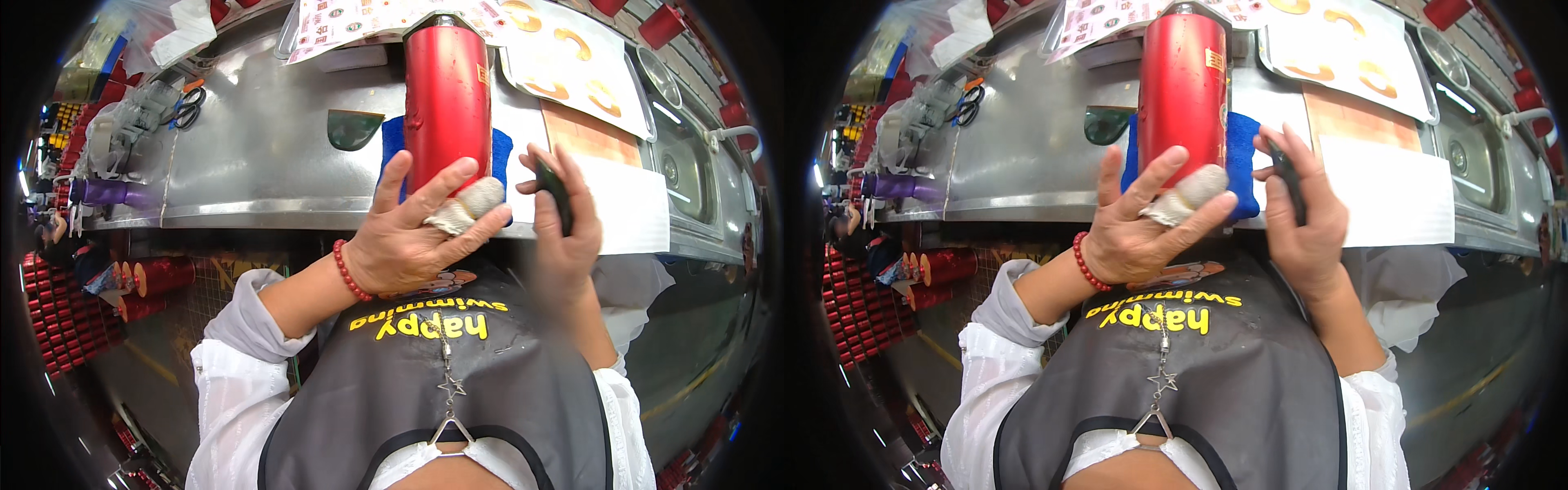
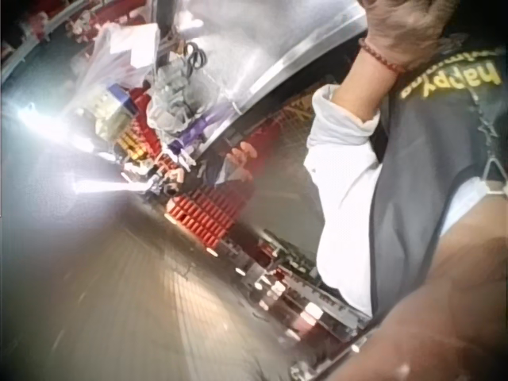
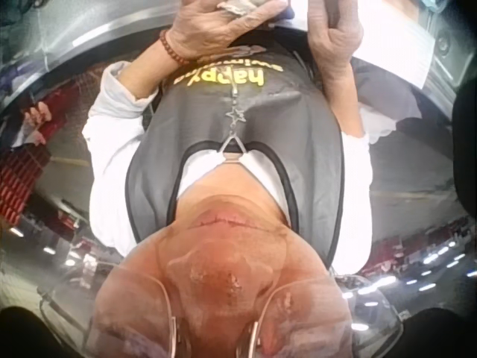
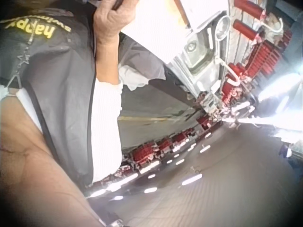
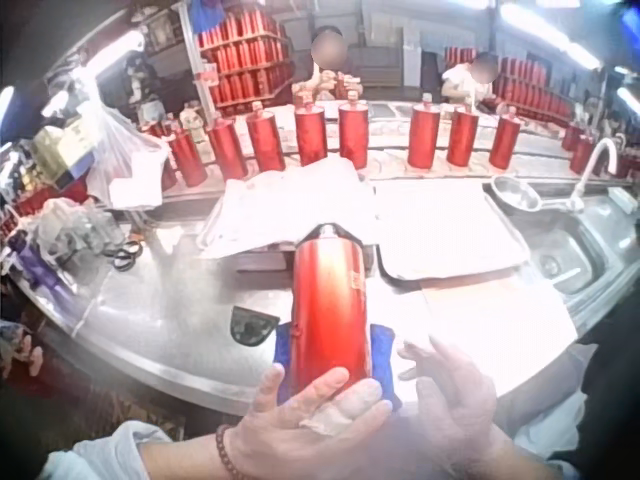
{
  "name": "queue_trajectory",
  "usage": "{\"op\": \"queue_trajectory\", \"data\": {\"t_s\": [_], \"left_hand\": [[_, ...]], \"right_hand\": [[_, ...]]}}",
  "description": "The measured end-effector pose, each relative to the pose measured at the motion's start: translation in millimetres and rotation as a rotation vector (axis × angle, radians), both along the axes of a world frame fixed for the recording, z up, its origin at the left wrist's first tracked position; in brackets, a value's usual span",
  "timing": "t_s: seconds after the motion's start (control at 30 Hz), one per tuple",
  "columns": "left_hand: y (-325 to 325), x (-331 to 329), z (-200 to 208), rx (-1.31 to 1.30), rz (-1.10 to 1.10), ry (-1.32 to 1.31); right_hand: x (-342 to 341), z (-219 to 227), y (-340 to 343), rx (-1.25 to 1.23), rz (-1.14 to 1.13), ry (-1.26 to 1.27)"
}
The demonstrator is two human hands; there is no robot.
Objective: The person applies a red label to a cylindrical red container, smoothing it around the body. They then apply a gold circular sticker to the container's top opening and rub it with a green pad. The person repeats this process on a second container, handling each item one at a time.
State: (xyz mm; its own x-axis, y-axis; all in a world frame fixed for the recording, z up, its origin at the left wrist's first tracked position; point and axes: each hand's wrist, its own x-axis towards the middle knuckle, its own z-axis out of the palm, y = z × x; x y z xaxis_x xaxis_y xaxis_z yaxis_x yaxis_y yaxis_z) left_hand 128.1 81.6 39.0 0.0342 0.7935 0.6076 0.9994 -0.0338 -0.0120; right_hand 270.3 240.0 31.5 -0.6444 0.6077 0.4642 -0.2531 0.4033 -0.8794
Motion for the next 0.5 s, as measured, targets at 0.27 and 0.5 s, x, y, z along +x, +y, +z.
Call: {"op": "queue_trajectory", "data": {"t_s": [0.27, 0.5], "left_hand": [[8, -15, -7, 0.034, 0.140, -0.439], [-10, -27, -38, 0.060, 0.162, -0.539]], "right_hand": [[-28, 33, -24, -0.070, 0.095, -0.247], [-23, 27, -24, -0.182, 0.090, -0.265]]}}
